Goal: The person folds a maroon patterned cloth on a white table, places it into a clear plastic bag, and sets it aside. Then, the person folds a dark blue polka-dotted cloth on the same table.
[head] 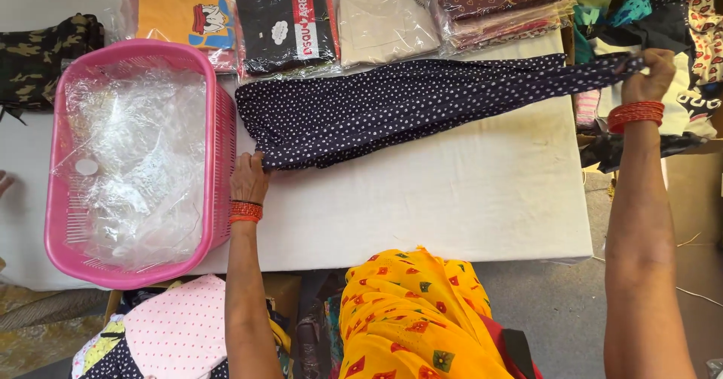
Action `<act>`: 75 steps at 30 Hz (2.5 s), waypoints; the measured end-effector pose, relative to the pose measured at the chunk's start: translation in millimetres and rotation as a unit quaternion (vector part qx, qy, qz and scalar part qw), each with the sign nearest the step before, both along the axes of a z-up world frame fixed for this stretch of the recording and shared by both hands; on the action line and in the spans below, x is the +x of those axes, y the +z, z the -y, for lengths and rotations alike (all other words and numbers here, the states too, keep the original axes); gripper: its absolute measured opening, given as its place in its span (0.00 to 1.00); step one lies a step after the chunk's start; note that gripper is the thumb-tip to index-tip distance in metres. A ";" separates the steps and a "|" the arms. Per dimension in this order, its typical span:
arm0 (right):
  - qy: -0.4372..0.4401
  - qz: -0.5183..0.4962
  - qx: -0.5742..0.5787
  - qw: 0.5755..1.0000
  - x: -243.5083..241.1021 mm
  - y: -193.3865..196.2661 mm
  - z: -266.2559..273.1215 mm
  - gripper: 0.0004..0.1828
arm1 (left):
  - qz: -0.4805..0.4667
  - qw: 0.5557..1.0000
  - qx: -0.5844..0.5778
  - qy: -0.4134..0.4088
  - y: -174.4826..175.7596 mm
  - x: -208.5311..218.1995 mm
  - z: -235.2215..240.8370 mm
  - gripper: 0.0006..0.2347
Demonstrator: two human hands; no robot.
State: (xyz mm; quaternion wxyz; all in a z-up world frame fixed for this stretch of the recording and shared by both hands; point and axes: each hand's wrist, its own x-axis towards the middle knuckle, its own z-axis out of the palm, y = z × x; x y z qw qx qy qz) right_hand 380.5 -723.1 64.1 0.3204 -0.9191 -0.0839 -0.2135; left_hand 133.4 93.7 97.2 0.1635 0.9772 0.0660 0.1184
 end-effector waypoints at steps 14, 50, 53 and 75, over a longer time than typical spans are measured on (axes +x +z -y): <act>-0.353 -0.292 0.272 0.846 -231.6 -125.7 39.5 0.15 | -0.169 0.974 0.145 -0.035 -116.5 -170.3 -18.7 0.12; -0.251 -0.188 -0.073 0.947 -241.1 -88.1 -55.3 0.26 | 0.121 0.973 -0.044 0.194 -94.5 -101.4 57.8 0.24; -0.078 -0.279 -0.145 0.946 -202.7 -83.0 -63.6 0.34 | -0.006 0.986 -0.132 -0.105 -106.7 -37.2 99.2 0.17; -0.024 -0.318 -0.228 0.920 -112.9 -72.2 -25.7 0.07 | -0.266 0.885 0.379 -0.052 -130.1 90.4 62.9 0.06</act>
